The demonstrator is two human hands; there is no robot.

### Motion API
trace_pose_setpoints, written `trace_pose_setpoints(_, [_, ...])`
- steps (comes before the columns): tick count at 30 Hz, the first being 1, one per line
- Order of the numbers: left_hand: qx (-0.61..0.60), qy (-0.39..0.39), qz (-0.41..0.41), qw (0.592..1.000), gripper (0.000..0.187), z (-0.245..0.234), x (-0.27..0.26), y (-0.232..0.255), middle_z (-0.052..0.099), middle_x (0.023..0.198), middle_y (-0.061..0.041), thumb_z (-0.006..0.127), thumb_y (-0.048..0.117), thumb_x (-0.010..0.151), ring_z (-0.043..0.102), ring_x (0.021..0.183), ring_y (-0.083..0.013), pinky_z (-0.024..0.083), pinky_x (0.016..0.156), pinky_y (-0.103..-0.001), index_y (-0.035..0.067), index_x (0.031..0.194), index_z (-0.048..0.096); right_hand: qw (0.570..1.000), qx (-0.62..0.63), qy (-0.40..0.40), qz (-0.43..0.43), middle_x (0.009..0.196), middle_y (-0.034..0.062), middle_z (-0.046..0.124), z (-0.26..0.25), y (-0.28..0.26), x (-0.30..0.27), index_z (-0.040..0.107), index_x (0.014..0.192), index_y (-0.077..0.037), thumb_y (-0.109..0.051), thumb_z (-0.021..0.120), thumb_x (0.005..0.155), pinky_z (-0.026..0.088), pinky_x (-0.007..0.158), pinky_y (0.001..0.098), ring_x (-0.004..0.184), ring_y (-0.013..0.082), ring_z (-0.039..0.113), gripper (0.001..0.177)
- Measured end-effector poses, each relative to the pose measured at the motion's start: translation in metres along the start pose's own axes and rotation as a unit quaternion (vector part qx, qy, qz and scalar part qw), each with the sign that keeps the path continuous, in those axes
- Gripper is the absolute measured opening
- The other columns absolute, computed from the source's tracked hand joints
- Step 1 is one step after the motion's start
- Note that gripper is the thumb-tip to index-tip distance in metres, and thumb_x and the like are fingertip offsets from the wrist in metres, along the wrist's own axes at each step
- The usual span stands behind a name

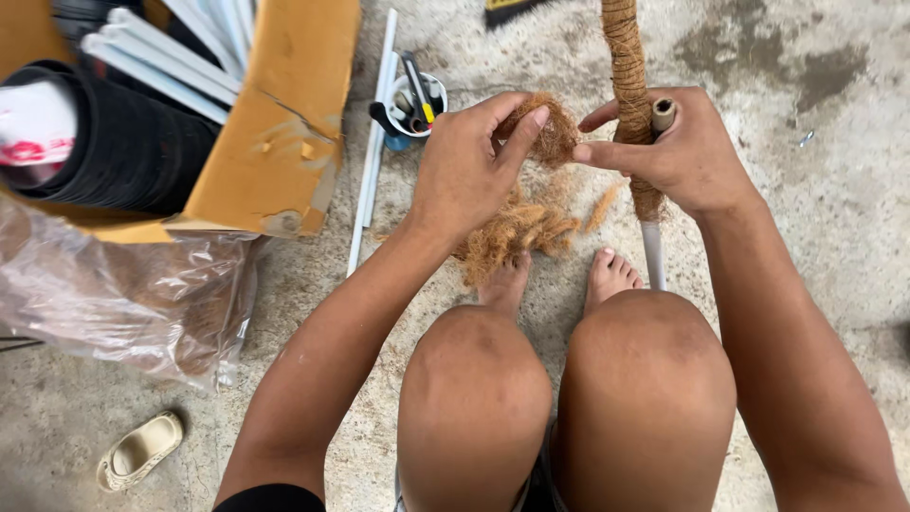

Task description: The person sits on the floor and wraps loose coir fibers around a long white PVC pipe to create a rope. They repeatedly gather fibers from a pile, align them with the existing wrap, and twist them tightly around the pipe by hand.

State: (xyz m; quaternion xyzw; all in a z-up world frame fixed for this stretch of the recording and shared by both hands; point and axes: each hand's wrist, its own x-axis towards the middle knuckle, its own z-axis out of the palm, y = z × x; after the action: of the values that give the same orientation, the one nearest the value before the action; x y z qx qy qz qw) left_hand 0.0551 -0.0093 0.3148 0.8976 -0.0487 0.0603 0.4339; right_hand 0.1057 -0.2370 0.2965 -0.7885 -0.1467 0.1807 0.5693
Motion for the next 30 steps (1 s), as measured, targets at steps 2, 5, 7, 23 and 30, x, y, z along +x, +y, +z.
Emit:
trace_pose_setpoints(2, [-0.005,0.026,0.006,1.0,0.03,-0.012,-0.011,0.008,0.064,0.061,-0.01,0.061,0.031,0.106,0.052,0.044,-0.012,0.039,0.046,-0.033,0.004,0.105,0.072,0.999,-0.019,0.004,-0.045,0.072,-0.0029,0.065,0.007,-0.013,-0.003,0.077,0.103,-0.002,-0.015,0.088,0.084,0.042,0.055,0.0226,0.064,0.0037,0.055,0.026])
trace_pose_setpoints(5, [-0.006,0.029,0.003,1.0,0.036,-0.033,-0.022,0.017,0.058,0.057,-0.009,0.057,0.029,0.11,0.05,0.048,-0.0134,0.037,0.05,-0.035,0.0,0.092,0.069,0.993,-0.065,0.014,-0.102,0.072,0.0003,0.067,0.015,-0.038,-0.002,0.078,0.101,-0.001,-0.01,0.081,0.091,0.043,0.054,0.0244,0.061,0.0065,0.058,0.014])
trace_pose_setpoints(7, [-0.026,0.038,0.019,0.999,0.035,-0.05,-0.029,0.023,0.058,0.058,-0.007,0.057,0.028,0.109,0.05,0.051,-0.0125,0.038,0.051,-0.034,0.0,0.091,0.068,0.988,-0.074,0.011,-0.135,0.072,0.0018,0.067,0.013,-0.059,-0.001,0.078,0.1,-0.001,-0.008,0.078,0.095,0.044,0.053,0.0254,0.06,0.0081,0.059,0.009])
trace_pose_setpoints(23, [-0.439,0.011,-0.005,0.898,0.036,-0.087,-0.051,0.064,0.078,0.108,-0.01,0.052,0.035,0.105,0.082,0.093,-0.0189,0.068,0.084,-0.032,0.004,0.119,0.064,0.975,-0.039,-0.043,-0.214,0.084,0.0041,0.065,-0.003,-0.186,-0.061,0.066,0.103,0.001,0.003,0.069,0.097,0.047,0.06,0.0241,0.069,0.0086,0.059,0.007])
trace_pose_setpoints(30, [-0.383,0.048,0.036,0.922,0.032,-0.06,-0.027,0.04,0.078,0.107,-0.009,0.057,0.018,0.104,0.078,0.095,-0.0156,0.065,0.079,-0.031,0.005,0.132,0.065,0.96,-0.195,0.008,-0.199,0.069,0.0028,0.061,0.014,-0.202,-0.052,0.069,0.097,-0.002,-0.012,0.078,0.091,0.044,0.052,0.0263,0.059,0.008,0.057,0.015])
